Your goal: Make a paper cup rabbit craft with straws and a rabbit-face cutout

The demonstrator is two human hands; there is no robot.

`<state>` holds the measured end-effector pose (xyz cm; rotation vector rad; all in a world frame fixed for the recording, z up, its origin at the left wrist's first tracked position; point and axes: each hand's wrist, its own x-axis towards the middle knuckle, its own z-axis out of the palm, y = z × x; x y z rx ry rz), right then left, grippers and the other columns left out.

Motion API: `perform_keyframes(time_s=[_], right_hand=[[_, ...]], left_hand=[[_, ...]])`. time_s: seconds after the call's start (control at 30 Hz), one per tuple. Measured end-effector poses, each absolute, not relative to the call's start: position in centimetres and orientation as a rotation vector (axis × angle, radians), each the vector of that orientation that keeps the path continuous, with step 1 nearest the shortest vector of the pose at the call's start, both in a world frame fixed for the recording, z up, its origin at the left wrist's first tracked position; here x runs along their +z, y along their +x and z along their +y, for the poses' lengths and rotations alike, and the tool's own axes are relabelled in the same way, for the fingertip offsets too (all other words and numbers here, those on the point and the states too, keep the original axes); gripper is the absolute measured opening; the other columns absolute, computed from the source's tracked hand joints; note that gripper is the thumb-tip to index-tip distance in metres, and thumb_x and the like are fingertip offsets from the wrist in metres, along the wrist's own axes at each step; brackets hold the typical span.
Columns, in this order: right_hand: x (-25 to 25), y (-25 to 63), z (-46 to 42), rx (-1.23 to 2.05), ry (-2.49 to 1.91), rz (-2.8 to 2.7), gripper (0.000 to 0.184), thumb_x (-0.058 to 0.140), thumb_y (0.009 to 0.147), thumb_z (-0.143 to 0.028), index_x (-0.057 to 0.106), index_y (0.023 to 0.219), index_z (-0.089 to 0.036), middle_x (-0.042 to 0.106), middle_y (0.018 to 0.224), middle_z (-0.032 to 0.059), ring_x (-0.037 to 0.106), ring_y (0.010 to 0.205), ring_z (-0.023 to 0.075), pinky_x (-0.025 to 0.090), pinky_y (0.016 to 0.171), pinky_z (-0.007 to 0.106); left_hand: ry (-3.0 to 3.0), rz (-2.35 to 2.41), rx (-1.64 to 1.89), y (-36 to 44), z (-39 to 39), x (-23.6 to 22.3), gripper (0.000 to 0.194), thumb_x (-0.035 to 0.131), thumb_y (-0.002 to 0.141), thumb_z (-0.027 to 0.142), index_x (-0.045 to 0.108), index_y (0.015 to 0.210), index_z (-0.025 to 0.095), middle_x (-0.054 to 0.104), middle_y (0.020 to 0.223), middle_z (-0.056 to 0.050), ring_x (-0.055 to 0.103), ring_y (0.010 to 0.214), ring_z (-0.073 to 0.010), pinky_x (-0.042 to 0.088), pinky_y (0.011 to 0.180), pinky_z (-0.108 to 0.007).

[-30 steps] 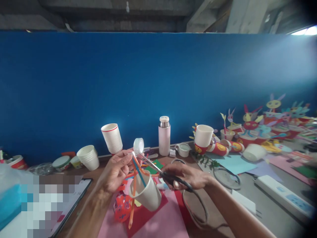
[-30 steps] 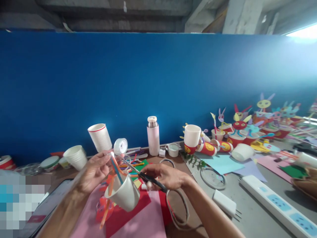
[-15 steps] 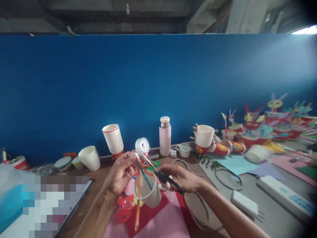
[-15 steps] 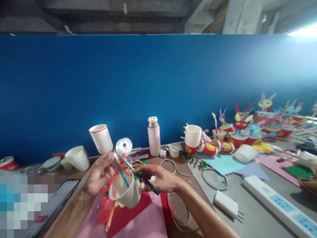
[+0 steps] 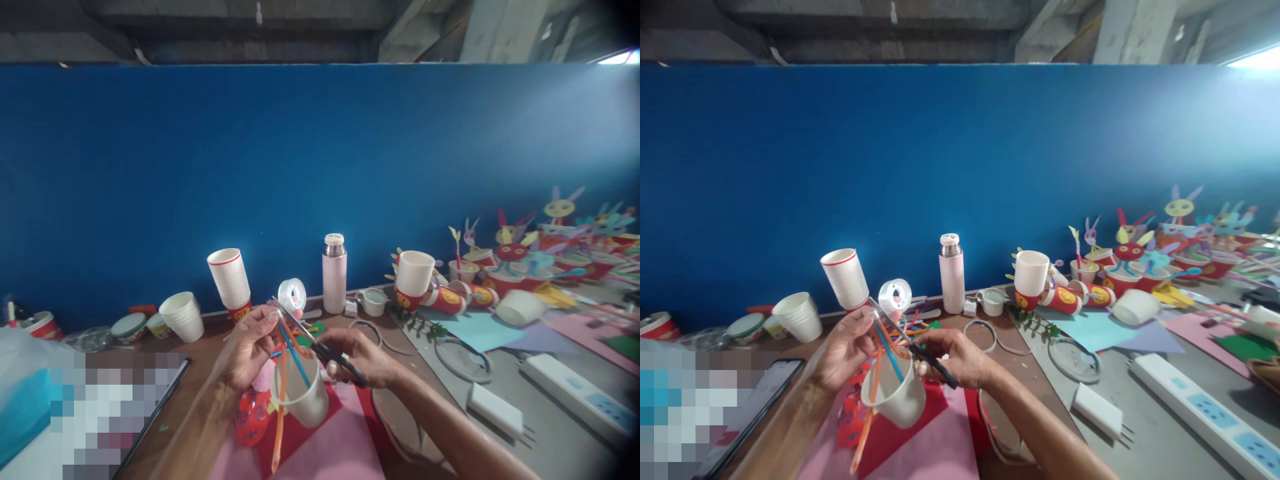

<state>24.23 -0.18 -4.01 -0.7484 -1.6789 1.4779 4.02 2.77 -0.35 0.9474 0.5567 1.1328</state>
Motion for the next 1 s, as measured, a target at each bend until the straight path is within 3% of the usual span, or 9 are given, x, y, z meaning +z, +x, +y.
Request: perform_keyframes(time_s=[0.37, 0.57, 0.7, 0.83, 1.0], right_hand=[[-4.8, 23.9, 0.0, 1.502, -0.742, -1.612, 0.033, 0.069, 0.067, -0.034, 0.060, 0.089, -0.012, 0.047, 0.061, -0.0033, 0.035, 0.046, 0.0035, 0.029, 0.039, 0.015], [-3.9, 25.1, 0.0, 1.477, -0.737, -1.789, 0.032, 0.066, 0.069, -0.029, 0.056, 0.096, -0.015, 0.054, 0.071, -0.0017, 0.046, 0.058, 0.0073, 0.038, 0.051, 0.018], [-2.4, 28.1, 0.0, 1.247, -0.940, -2.041, 0.038, 0.064, 0.070, -0.028, 0.054, 0.106, -0.018, 0.059, 0.084, 0.0015, 0.052, 0.073, 0.0120, 0.042, 0.066, 0.023], [-1.9, 31.6, 0.4, 0.979, -1.308, -2.222, 0.036, 0.055, 0.076, -0.033, 0.052, 0.110, -0.021, 0.060, 0.075, -0.0004, 0.054, 0.065, 0.0120, 0.040, 0.055, 0.020], [-4.1, 32.7, 1.6, 0.388, -1.796, -2.446, 0.026, 0.052, 0.069, -0.017, 0.062, 0.093, -0.021, 0.066, 0.079, 0.0023, 0.059, 0.069, 0.0156, 0.039, 0.058, 0.022]], left_hand=[[0.957, 0.524, 1.134, 3.5, 2.9, -0.6, 0.007, 0.066, 0.068, 0.015, 0.059, 0.068, 0.015, 0.070, 0.079, -0.005, 0.063, 0.091, -0.0216, 0.050, 0.076, -0.026], [0.922, 0.541, 1.159, 3.2, 3.4, -0.8, 0.009, 0.069, 0.065, 0.015, 0.063, 0.071, 0.014, 0.070, 0.079, -0.004, 0.065, 0.085, -0.0197, 0.050, 0.076, -0.025], [0.919, 0.545, 1.149, 2.9, 3.6, -0.4, 0.011, 0.070, 0.065, 0.016, 0.065, 0.074, 0.014, 0.070, 0.084, -0.006, 0.064, 0.086, -0.0212, 0.051, 0.073, -0.026], [0.965, 0.526, 1.186, 2.4, 3.6, -0.1, 0.006, 0.066, 0.069, 0.015, 0.066, 0.075, 0.014, 0.070, 0.088, -0.007, 0.061, 0.095, -0.0226, 0.049, 0.081, -0.030], [1.001, 0.505, 1.223, 2.1, 3.7, -0.2, 0.006, 0.062, 0.074, 0.015, 0.066, 0.077, 0.013, 0.070, 0.087, -0.006, 0.059, 0.101, -0.0215, 0.043, 0.091, -0.030]])
